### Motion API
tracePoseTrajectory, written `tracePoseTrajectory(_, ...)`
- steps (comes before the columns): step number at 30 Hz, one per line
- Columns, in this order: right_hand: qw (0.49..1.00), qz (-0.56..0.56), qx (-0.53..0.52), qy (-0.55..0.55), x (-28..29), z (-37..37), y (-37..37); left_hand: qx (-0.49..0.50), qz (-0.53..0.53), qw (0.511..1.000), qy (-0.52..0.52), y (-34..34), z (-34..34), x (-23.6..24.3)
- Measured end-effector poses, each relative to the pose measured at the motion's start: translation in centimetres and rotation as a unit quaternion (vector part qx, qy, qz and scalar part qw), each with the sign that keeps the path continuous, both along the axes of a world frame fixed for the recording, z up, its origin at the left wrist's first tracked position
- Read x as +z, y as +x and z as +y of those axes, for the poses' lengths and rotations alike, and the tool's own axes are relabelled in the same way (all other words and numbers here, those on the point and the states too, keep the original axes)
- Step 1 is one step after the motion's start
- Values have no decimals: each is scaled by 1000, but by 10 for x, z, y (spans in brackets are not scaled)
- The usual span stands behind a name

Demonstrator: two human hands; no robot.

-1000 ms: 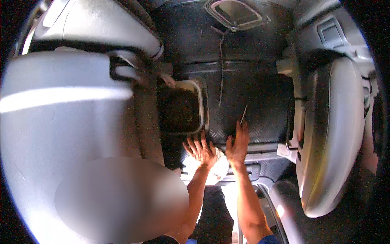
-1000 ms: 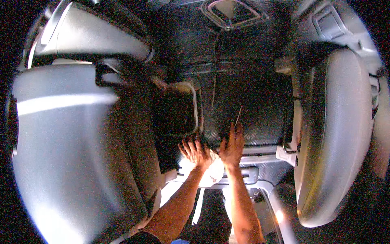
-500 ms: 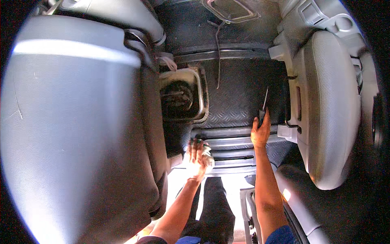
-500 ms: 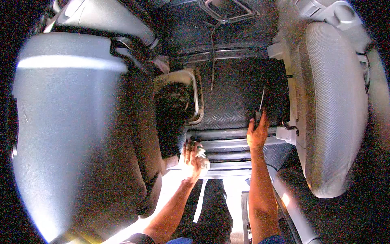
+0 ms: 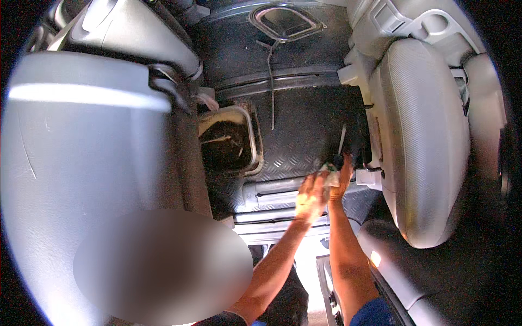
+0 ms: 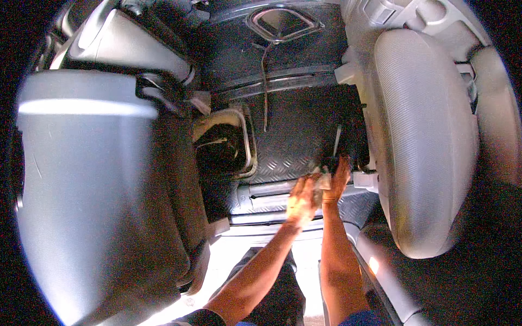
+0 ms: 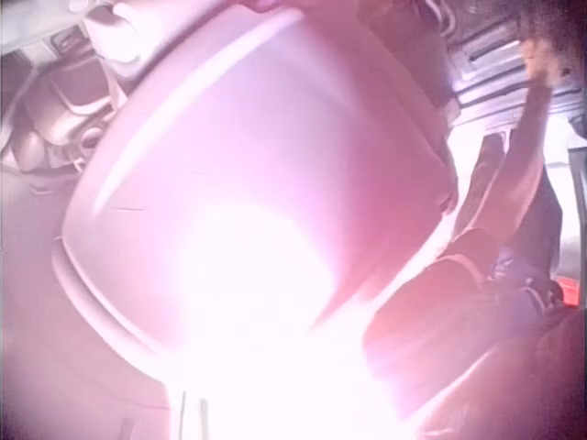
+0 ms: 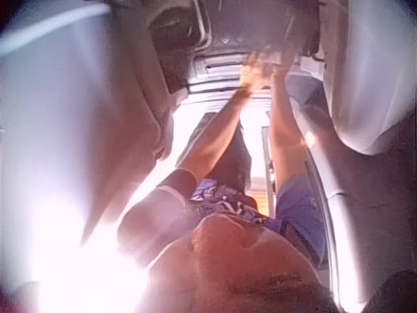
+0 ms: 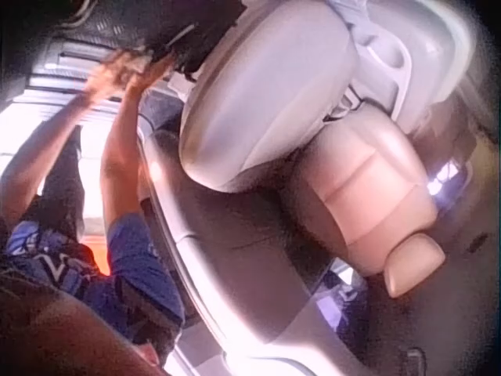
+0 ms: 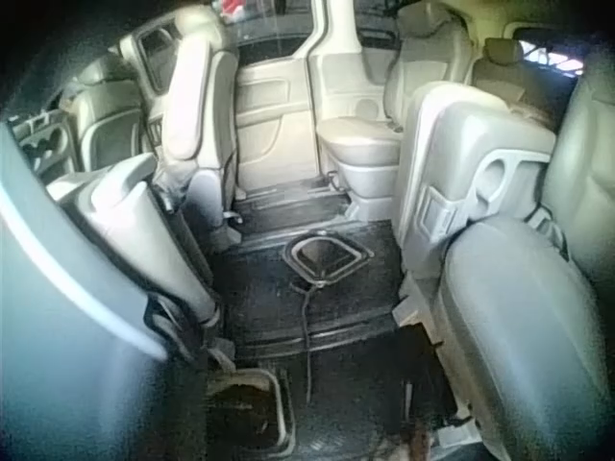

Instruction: Replacing or repairing a component located under the floor panel in the interior of a vehicle.

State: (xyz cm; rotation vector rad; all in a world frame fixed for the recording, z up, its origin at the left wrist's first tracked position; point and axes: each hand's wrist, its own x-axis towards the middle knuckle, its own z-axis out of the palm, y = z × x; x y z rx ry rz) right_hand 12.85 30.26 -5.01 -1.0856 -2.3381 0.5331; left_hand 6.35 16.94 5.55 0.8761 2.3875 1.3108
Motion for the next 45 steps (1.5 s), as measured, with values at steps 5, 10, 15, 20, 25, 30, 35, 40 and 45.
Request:
tracePoseTrajectory(5, 998, 14, -66, -8, 10, -25, -35, -5, 161, 987, -23, -91, 32, 29)
tracePoseTrajectory(10, 998, -21, -62, 6, 37, -23, -38, 140, 179, 974, -5, -147, -2, 3)
tracePoseTrajectory(15, 998, -27, -55, 9, 38, -23, -37, 186, 118, 969, -109, -195, 14, -24)
tracePoseTrajectory(20, 998, -33, -55, 1, 42, -19, -36, 111, 82, 979, -153, -235, 40, -40)
tracePoseTrajectory(25, 997, -48, -55, -2, 42, -17, -32, 132, 23, 985, -108, -222, 106, -31)
tracePoseTrajectory(30, 999, -32, -35, -1, 35, -21, -38, 134, 35, 989, -47, -219, 158, -33)
tracePoseTrajectory(35, 998, -56, -41, -12, 34, -27, -42, 83, 57, 995, 15, -265, 220, -14)
tracePoseTrajectory(40, 998, -27, -49, -14, 38, -22, -40, 93, -10, 992, -81, -268, 259, 12)
tracePoseTrajectory(45, 997, -59, -56, -4, 36, -16, -31, 77, 85, 993, 21, -313, 211, -3)
